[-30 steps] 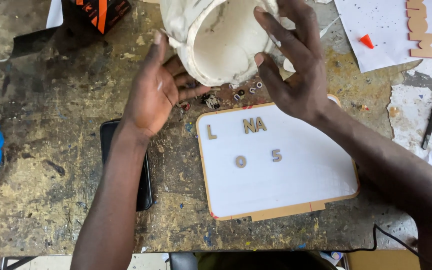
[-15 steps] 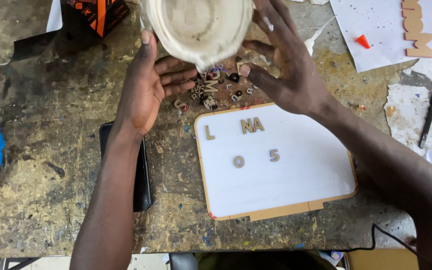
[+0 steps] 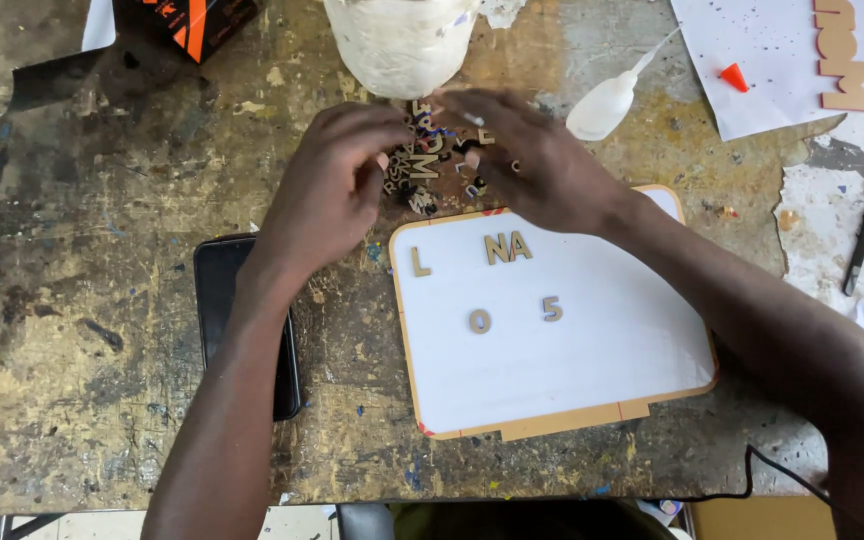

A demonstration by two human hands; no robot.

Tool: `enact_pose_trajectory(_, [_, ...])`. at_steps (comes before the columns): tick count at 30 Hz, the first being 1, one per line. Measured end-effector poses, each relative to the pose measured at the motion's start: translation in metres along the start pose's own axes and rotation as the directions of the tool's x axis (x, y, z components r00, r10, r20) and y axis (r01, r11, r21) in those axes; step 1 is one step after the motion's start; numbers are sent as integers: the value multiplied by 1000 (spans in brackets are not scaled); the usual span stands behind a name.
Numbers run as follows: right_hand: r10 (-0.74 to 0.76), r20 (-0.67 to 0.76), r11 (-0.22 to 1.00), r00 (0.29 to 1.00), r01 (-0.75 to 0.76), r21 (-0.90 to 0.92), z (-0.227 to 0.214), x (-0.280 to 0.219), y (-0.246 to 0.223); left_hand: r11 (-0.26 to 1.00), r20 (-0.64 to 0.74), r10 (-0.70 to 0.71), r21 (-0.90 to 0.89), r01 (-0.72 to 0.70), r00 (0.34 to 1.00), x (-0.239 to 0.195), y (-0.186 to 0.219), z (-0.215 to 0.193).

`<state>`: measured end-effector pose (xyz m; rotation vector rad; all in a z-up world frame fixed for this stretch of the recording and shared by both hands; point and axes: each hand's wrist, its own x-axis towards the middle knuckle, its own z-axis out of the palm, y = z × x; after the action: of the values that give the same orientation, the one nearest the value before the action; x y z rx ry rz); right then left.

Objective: Gluing small wooden letters and numbers onto a white board to create a sign

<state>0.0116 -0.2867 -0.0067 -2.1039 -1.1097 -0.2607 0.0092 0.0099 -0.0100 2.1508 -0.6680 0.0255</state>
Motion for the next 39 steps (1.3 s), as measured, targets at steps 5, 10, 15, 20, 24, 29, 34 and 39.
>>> enact_pose_trajectory(5, [-87,37,963,996,93,-252,6,2,0,909,118,119,385,-156,986,-2,-13,8])
enact_pose_trajectory(10, [-62,5,972,998,61,-225,5,-2,5,903,75,70,418,-95,995,-3,-14,-2])
enact_pose_trajectory(15, [-54,183,964,982,100,-246,9,-4,2,881,103,108,450,-143,989,-5,-16,0])
enact_pose_trajectory(20, [-38,5,970,999,39,-240,-1,-2,0,870,75,136,468,-156,988,-5,-12,-1])
enact_pose_trajectory(24, [22,93,972,995,0,-234,6,-8,9,891,132,144,414,-186,981,-3,-6,4])
enact_pose_trajectory(29, [6,44,962,999,6,-274,7,-6,8,835,115,122,526,-164,986,-5,-10,2])
enact_pose_trajectory(34, [-21,-21,960,1000,14,-280,6,-2,3,863,66,66,497,-90,996,-4,-16,0])
enact_pose_trajectory(39, [-41,-7,948,999,36,-315,12,-2,8,888,53,97,446,-111,994,-4,-10,2])
